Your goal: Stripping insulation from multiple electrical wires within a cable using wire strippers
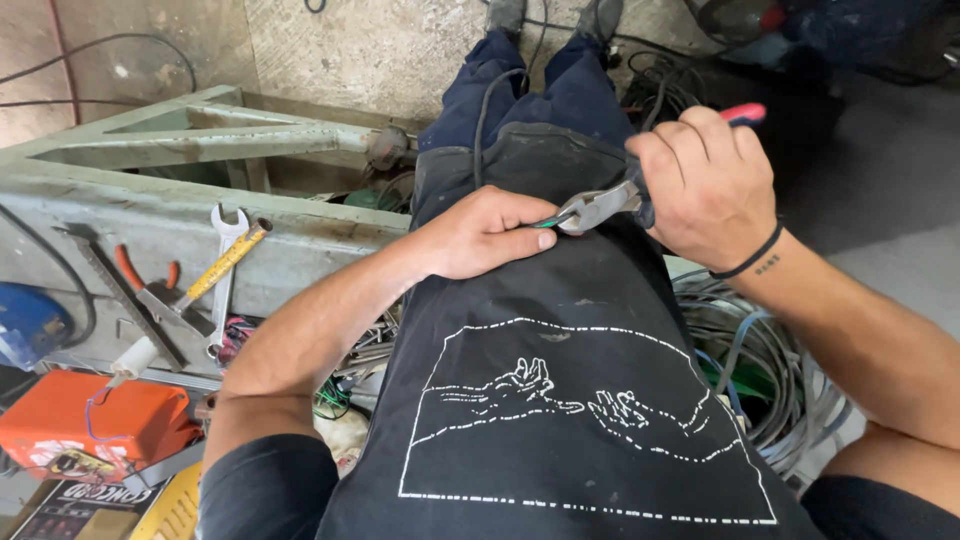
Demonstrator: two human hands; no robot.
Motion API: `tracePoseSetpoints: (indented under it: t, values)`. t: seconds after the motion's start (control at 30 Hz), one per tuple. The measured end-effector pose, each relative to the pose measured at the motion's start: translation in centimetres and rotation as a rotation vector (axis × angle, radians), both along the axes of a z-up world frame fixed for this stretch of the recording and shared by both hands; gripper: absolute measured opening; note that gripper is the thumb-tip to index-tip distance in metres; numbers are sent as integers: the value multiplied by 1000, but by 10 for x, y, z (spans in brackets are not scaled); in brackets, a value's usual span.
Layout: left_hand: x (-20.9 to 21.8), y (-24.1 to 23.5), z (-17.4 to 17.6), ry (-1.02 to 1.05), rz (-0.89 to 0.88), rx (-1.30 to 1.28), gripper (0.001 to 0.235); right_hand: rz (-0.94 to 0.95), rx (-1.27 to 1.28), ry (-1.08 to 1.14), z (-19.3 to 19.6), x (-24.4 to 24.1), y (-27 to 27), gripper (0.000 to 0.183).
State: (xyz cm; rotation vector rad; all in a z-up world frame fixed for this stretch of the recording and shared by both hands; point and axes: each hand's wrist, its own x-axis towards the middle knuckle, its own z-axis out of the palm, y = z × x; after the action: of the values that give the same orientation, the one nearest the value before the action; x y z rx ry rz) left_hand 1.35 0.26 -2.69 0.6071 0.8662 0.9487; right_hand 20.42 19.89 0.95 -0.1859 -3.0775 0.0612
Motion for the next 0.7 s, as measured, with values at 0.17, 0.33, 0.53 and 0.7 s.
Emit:
tracePoseSetpoints:
  t: [0.17, 0.33, 0.53, 0.7]
  values:
    - [1, 2, -2, 93, 46, 81, 16, 49, 30, 299, -43, 7, 2, 23]
    - [3, -3, -5, 100, 50, 52, 16, 19, 59, 298, -31, 1, -6, 21]
    - [7, -1, -11, 189, 27, 43, 16, 25, 108, 252, -25, -1, -6, 25]
    - [9, -1, -12, 241, 25, 53, 15, 41, 71, 247, -29, 3, -4, 19]
